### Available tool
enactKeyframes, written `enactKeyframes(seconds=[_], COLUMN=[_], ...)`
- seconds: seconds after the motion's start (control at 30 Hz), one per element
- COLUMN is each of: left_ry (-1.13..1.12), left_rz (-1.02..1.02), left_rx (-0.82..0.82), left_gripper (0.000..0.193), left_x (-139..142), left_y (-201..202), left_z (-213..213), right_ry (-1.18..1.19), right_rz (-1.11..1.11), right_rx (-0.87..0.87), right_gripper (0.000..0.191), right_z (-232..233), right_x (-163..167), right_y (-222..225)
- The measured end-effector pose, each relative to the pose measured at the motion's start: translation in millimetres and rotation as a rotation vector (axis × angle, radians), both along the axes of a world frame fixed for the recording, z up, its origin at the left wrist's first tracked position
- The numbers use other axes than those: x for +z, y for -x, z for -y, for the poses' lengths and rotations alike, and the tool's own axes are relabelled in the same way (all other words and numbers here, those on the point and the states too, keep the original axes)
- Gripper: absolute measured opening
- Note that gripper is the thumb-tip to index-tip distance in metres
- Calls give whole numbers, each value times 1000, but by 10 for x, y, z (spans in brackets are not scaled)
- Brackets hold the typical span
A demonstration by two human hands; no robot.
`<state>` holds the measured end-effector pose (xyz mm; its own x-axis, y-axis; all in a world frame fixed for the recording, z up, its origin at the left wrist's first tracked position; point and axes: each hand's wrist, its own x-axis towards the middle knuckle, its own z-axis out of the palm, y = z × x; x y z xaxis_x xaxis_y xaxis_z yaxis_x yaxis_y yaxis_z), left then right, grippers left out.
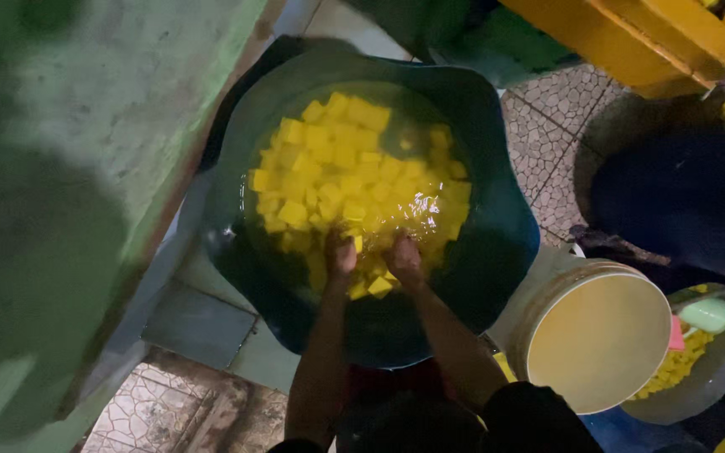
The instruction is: The person washes yellow tofu cubes in a large water-filled basin, rubbing and turning individual pieces by hand, then places the washed pieces into a white bucket. At the end the person uses a pink plastic scoop to pour water over the tofu in the basin.
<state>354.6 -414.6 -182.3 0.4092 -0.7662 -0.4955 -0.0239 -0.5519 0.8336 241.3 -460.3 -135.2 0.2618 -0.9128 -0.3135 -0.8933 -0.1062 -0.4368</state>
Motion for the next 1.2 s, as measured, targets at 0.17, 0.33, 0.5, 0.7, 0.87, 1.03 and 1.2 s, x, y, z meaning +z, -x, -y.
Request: enactKeyframes(seconds=[0.17, 0.33, 0.5, 0.7, 0.87, 1.03, 1.2], left_ry=[-178, -410, 470, 336, 274, 235, 393], left_rz=[-351, -576, -727, -563, -1256, -964, -567], left_rx=[192, 283, 289, 253, 721, 720, 431], left_gripper=[36, 54, 58, 42, 41, 46, 49], left_x=[-12, 108, 183, 176, 117, 53, 18], left_y=[-71, -126, -362, -583, -700, -761, -726], left_z=[107, 63, 121, 147, 176, 156, 127], right_ry=[-156, -319, -193, -252, -90, -44, -79], right_rz=[234, 508, -245, -248, -137, 76, 685], right_rx=[-124, -104, 17, -50, 55, -4, -316], right_gripper=[57, 45, 46, 48, 50, 62, 42], right_z=[-39, 126, 432, 368, 233, 232, 165], right_x=[160, 259, 51, -114, -136, -240, -105], right_y=[-58, -311, -700, -768, -769, -863, -830])
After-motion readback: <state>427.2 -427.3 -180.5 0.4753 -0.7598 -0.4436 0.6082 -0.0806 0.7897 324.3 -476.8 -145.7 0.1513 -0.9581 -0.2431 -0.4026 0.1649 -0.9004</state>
